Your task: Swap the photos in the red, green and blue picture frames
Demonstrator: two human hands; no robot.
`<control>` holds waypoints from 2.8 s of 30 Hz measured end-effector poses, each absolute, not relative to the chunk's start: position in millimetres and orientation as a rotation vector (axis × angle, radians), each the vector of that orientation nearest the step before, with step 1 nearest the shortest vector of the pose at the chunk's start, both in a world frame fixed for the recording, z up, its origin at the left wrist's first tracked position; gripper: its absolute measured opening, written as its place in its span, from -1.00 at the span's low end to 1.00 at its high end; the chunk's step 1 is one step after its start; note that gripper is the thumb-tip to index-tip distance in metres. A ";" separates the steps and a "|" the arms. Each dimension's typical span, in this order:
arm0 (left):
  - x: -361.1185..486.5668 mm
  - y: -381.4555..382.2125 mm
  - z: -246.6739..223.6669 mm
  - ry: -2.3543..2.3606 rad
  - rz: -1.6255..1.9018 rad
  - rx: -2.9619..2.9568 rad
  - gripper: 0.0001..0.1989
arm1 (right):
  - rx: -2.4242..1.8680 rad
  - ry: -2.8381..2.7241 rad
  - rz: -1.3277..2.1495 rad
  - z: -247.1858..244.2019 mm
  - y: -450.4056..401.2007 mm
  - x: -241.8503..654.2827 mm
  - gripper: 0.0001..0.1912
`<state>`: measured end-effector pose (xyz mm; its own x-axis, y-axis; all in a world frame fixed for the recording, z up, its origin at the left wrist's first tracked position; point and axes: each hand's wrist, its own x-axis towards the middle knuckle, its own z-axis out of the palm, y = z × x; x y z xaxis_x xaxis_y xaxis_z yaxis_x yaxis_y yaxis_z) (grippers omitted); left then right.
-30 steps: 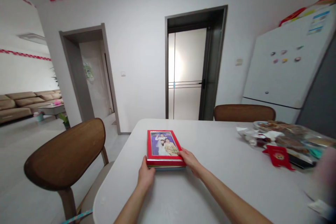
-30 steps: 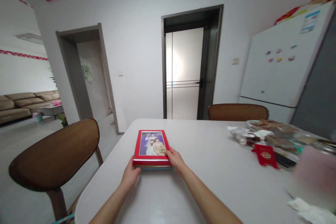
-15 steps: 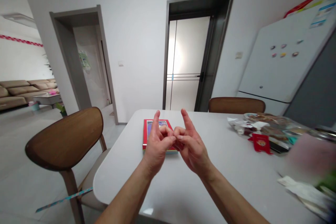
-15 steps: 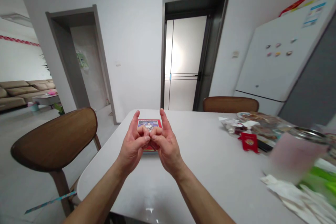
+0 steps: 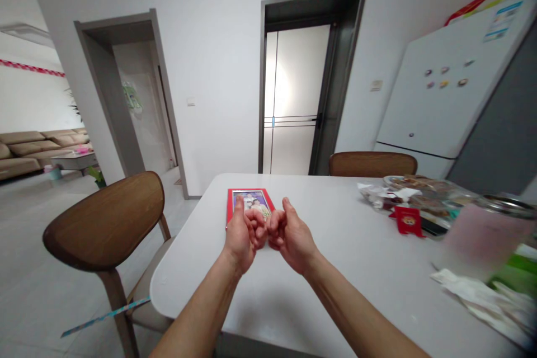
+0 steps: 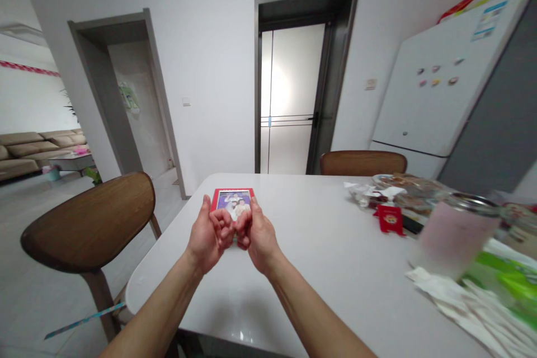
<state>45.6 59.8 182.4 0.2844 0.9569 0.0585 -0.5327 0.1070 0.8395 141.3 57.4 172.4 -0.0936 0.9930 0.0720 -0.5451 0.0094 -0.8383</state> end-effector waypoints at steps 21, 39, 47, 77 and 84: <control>27.8 73.8 109.1 0.925 1.156 0.671 -0.50 | -1.417 -1.787 0.422 119.2 102.5 141.3 -0.70; 38.9 8.8 102.9 0.984 1.456 1.113 -0.77 | -1.290 -1.725 0.574 95.0 30.2 181.6 -0.36; 27.7 -30.1 88.2 0.859 1.182 2.818 -0.50 | -0.973 -0.889 1.423 116.7 -9.6 191.6 -0.46; -20.2 16.9 47.1 1.579 0.872 1.989 -0.49 | -1.716 -2.060 0.361 57.8 25.8 199.3 -0.69; -19.8 14.9 41.0 1.538 0.963 1.987 -0.52 | -1.699 -2.201 0.148 70.7 34.5 191.5 -0.71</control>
<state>-19.8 14.9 41.0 0.1359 0.9579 0.2531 0.6459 -0.2793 0.7105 191.5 34.5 70.7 -0.2155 0.9529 0.2134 0.9157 0.2731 -0.2948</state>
